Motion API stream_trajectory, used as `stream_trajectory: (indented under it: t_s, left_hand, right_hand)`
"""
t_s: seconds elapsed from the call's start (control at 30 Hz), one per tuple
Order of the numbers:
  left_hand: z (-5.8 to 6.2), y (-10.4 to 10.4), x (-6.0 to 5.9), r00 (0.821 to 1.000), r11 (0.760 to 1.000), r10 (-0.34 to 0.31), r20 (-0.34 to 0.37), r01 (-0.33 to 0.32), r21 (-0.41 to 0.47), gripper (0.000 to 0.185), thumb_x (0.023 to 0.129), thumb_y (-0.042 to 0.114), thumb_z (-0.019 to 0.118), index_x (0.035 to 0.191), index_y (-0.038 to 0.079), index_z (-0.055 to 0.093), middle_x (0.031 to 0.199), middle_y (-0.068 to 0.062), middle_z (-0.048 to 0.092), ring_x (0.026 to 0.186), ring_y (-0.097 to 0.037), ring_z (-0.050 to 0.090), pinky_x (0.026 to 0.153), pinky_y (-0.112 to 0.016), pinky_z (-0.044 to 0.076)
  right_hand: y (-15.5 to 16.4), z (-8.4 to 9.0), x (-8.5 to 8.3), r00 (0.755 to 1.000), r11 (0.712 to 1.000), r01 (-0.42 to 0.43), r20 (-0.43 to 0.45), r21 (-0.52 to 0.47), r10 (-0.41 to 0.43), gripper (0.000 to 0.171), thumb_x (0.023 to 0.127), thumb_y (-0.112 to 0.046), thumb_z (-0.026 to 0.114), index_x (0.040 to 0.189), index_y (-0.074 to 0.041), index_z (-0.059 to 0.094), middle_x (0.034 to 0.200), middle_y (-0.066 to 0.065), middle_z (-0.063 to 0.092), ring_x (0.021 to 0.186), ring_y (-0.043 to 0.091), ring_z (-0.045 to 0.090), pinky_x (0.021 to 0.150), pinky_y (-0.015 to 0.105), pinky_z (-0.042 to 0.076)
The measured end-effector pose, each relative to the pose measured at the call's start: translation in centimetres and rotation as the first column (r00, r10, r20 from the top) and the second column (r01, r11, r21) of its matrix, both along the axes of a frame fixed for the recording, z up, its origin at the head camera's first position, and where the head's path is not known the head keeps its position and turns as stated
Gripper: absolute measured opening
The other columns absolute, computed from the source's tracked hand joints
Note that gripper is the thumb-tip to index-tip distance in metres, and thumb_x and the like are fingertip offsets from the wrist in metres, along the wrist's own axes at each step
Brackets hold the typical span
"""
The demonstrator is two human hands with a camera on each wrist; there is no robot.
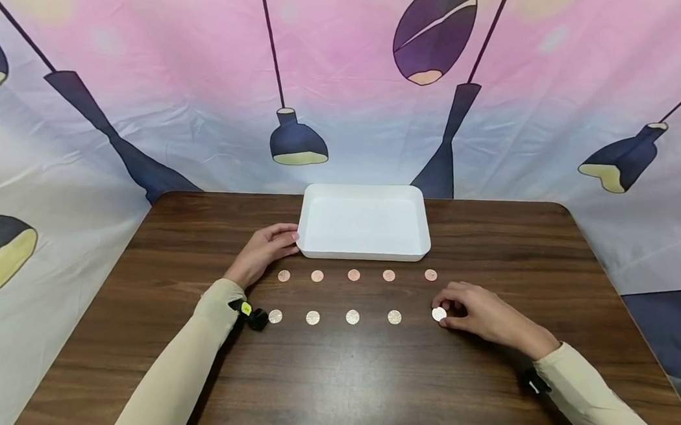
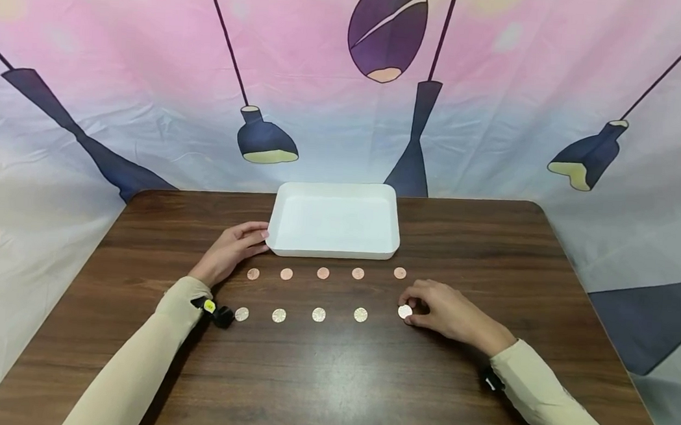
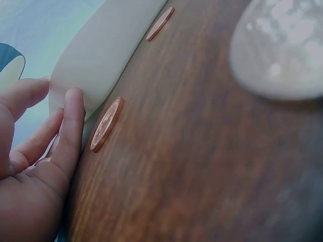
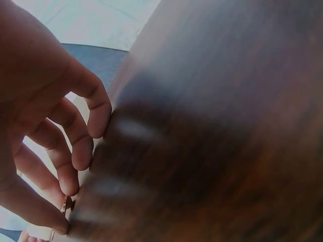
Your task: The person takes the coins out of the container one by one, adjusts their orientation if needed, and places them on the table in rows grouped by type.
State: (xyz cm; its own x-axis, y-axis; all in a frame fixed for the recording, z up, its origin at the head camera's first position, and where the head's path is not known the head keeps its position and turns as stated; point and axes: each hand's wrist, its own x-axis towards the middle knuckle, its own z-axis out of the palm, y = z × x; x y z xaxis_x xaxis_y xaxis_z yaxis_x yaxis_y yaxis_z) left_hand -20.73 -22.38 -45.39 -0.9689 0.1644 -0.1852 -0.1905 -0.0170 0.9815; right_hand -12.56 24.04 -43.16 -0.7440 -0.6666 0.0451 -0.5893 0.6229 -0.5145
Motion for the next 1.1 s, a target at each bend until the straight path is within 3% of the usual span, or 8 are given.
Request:
stream_trajectory:
  t_s: [0.53,0.87,1.1]
  left_hand:
    - [0.06,-0.04,-0.05,1.000,1.000,0.000,0.002,0.000,-0.010,0.051,0.107,0.013,0.065,0.150,-0.008,0.049,0.142,-0.024,0.056,0.110,-0.011,0.068,0.098,-0.028,0.060]
    - [0.04,0.28,0.15,1.000,1.000,-0.009,-0.006,0.009,-0.003,0.049,0.106,0.011,0.065,0.149,-0.008,0.050,0.140,-0.022,0.058,0.110,-0.011,0.068,0.097,-0.028,0.061]
    - [0.12,-0.02,0.02,1.000,1.000,-0.010,-0.009,0.010,-0.007,0.050,0.106,0.012,0.065,0.149,-0.008,0.049,0.143,-0.024,0.056,0.110,-0.011,0.068,0.098,-0.027,0.060]
  right_hand:
    - [-0.08,-0.02,-0.09,0.999,0.999,0.032,0.041,0.012,-0.032,0.018,0.090,-0.014,0.085,0.103,-0.021,0.074,0.093,-0.015,0.061,0.082,0.001,0.055,0.069,0.022,0.049]
    - [0.07,-0.29,0.10,0.997,0.999,0.037,0.067,-0.015,-0.036,0.012,0.096,-0.026,0.082,0.102,-0.025,0.072,0.089,-0.017,0.059,0.081,0.001,0.055,0.069,0.021,0.048]
    - [-0.55,-0.04,-0.28,0.994,0.989,0.107,0.033,-0.102,-0.105,0.015,0.098,-0.014,0.078,0.112,-0.014,0.073,0.091,-0.014,0.062,0.083,0.002,0.058,0.072,0.025,0.053]
